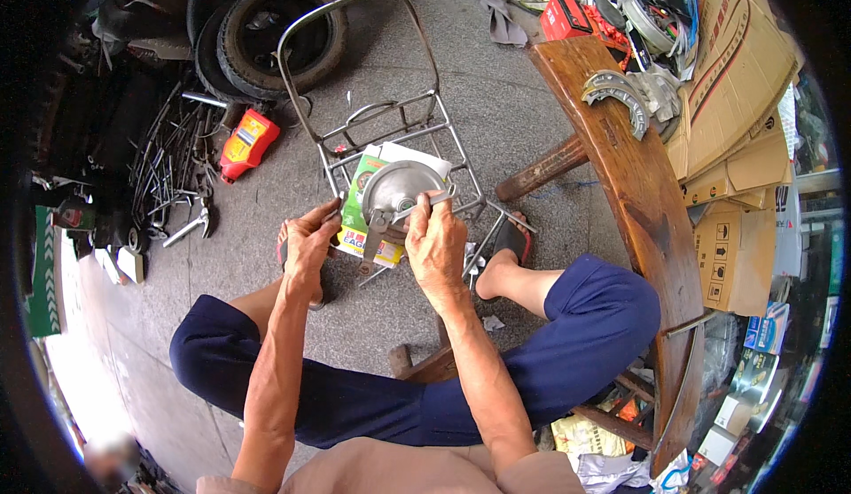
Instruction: The person sits on the floor in a workshop and uses a wrench to tighten a bolt on a silver mechanical component. They rotate the part to access different angles and continue tightening the bolt until the end of the clip.
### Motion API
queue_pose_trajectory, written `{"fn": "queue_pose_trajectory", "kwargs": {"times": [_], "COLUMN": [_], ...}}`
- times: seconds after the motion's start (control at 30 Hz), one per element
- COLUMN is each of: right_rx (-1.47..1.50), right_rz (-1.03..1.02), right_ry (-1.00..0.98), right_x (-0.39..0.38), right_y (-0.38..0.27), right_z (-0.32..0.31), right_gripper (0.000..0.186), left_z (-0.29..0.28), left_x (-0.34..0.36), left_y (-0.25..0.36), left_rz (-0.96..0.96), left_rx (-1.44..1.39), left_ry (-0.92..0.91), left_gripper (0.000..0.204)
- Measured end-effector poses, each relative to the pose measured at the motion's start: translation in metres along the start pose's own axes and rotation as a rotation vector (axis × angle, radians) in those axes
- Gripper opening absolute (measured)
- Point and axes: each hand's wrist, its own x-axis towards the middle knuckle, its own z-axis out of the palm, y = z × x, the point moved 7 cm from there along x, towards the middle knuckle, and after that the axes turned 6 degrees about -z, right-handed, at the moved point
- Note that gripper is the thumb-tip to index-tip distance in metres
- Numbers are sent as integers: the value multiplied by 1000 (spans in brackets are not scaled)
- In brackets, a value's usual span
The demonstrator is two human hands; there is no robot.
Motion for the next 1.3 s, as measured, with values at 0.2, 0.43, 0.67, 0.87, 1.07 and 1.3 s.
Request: {"fn": "queue_pose_trajectory", "kwargs": {"times": [0.2,0.43,0.67,0.87,1.07,1.3], "right_rx": [24,21,-19,-49,-53,-18], "right_rz": [26,21,-24,-58,-2,4], "right_ry": [3,-11,-13,-26,-20,-26], "right_x": [-1,0,1,1,2,7], "right_y": [0,-3,-5,-7,-2,-2], "right_z": [2,2,2,5,2,4], "right_gripper": [14,16,16,17,19,18], "left_z": [17,29,36,27,25,20], "left_x": [-13,-24,-7,-4,-5,13], "left_y": [10,28,44,40,16,-18], "left_rz": [76,-89,124,110,-72,205], "left_rx": [592,426,702,667,297,172], "left_ry": [11,-62,-232,-228,-289,-243], "left_gripper": [34,35,36,38,33,33]}}
